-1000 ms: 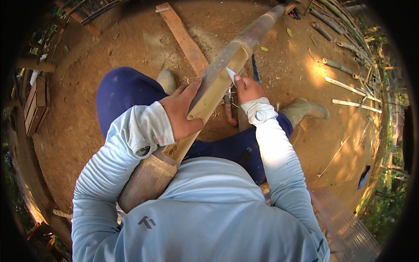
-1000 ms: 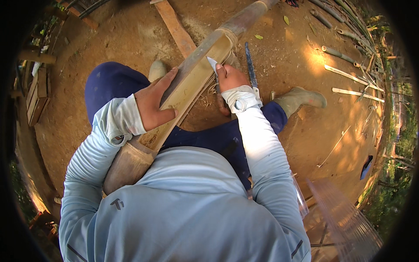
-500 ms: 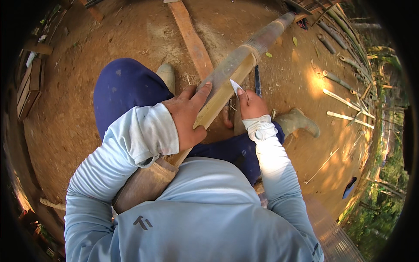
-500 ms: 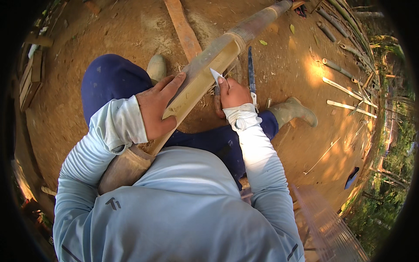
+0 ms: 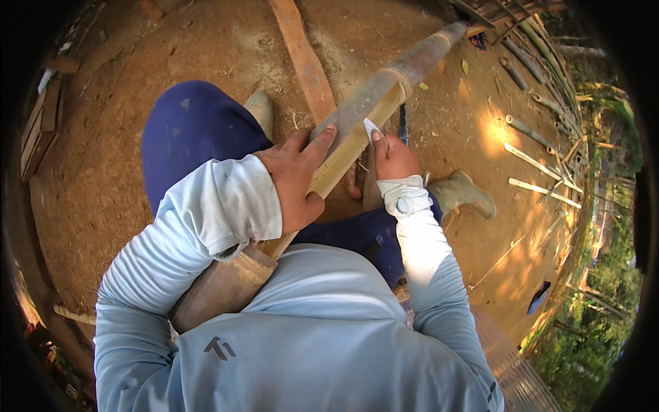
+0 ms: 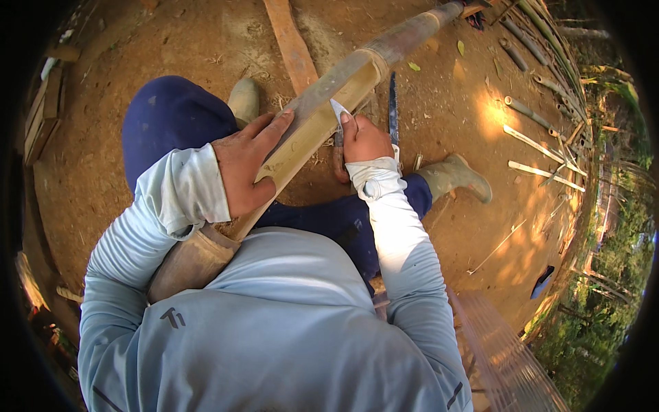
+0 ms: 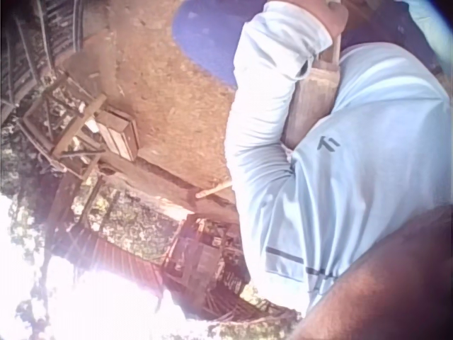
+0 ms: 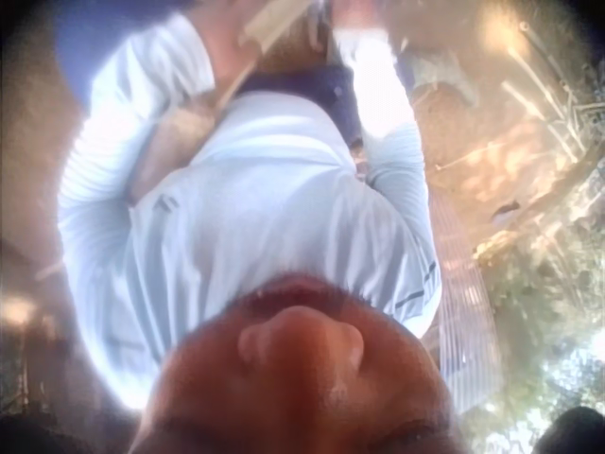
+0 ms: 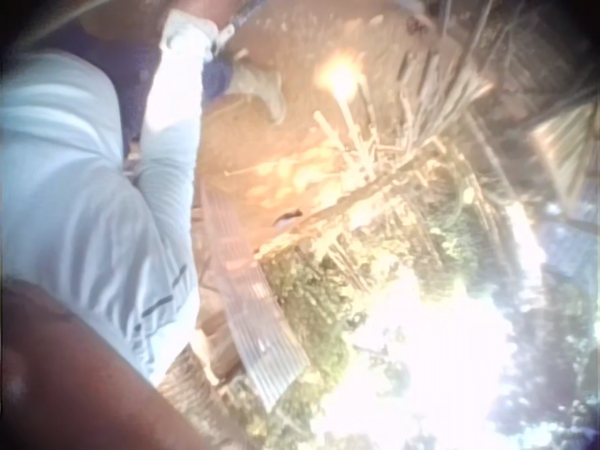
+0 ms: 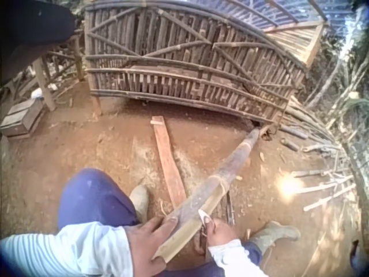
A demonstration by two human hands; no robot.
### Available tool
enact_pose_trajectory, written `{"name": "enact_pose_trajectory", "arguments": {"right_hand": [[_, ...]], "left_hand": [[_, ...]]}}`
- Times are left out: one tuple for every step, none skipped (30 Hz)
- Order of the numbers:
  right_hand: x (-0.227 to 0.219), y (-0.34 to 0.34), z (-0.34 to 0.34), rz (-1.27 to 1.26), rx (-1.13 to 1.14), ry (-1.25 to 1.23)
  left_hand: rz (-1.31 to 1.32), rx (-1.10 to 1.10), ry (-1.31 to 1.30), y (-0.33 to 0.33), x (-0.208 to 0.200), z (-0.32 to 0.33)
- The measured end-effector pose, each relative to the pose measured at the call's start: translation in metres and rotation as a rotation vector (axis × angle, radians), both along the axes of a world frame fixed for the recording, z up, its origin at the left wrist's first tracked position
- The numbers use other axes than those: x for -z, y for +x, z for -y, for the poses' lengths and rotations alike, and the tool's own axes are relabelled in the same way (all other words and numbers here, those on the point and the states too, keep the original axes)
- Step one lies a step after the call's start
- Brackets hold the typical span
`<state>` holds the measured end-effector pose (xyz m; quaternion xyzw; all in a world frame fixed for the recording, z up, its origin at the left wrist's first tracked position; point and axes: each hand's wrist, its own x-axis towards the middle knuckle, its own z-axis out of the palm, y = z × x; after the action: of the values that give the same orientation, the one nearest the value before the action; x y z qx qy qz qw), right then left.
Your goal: The person sits on the ground and uses a knife to carve and hollow out a long bamboo pole. They repeatedly scrape the interior and edges of the bamboo, removing thin shavings and refining the shape of the opening.
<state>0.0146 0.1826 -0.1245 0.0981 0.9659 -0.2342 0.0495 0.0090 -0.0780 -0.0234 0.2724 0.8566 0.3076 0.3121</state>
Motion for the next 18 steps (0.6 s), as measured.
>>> {"name": "enact_pose_trajectory", "arguments": {"right_hand": [[-0.001,0.009,0.003,0.002,-0.011,-0.005],[0.0,0.018,0.004,0.003,-0.023,-0.01],[0.0,0.021,0.005,0.007,-0.033,-0.011],[-0.001,0.02,0.004,0.014,-0.046,-0.021],[-0.002,0.015,0.002,0.012,-0.041,-0.03],[-0.001,0.01,-0.001,0.014,-0.034,-0.04],[0.0,0.004,-0.003,0.017,-0.026,-0.05],[0.003,-0.001,-0.003,0.044,0.011,-0.133],[0.0,0.004,0.003,0.045,0.003,-0.113],[-0.005,0.013,0.013,0.043,-0.005,-0.093],[-0.009,0.021,0.018,0.04,-0.013,-0.074],[-0.011,0.026,0.018,0.08,-0.016,-0.036],[-0.011,0.024,0.017,0.067,-0.027,-0.047],[-0.012,0.019,0.015,0.054,-0.038,-0.059],[-0.011,0.019,0.013,0.047,-0.046,-0.071],[-0.011,0.019,0.013,0.036,-0.037,-0.058],[-0.01,0.02,0.013,0.025,-0.029,-0.046],[-0.011,0.017,0.015,0.009,-0.025,-0.036]], "left_hand": [[-0.01,0.003,0.005,0.0,0.001,0.0],[-0.028,0.002,-0.015,0.002,0.0,0.0],[-0.045,0.002,-0.031,0.003,0.001,-0.001],[-0.061,0.002,-0.048,0.004,0.001,-0.002],[-0.067,0.001,-0.045,0.003,0.0,-0.002],[-0.068,0.003,-0.043,0.004,-0.001,-0.002],[-0.069,0.005,-0.042,0.005,-0.002,-0.002],[-0.055,0.002,-0.04,0.007,-0.002,-0.003],[-0.043,-0.005,-0.037,0.006,-0.002,-0.002],[-0.036,-0.011,-0.034,0.005,-0.002,-0.001],[-0.039,-0.007,-0.032,0.003,0.0,-0.001],[-0.04,-0.001,-0.031,0.003,0.001,-0.002],[-0.041,0.004,-0.029,0.003,0.002,-0.002],[-0.046,0.001,-0.03,0.002,-0.001,-0.002],[-0.044,0.001,-0.031,0.003,-0.003,-0.002],[-0.042,0.001,-0.032,0.004,-0.005,-0.001],[-0.038,0.004,-0.029,0.005,-0.004,-0.002],[-0.04,0.003,-0.028,0.003,-0.003,-0.001]]}}
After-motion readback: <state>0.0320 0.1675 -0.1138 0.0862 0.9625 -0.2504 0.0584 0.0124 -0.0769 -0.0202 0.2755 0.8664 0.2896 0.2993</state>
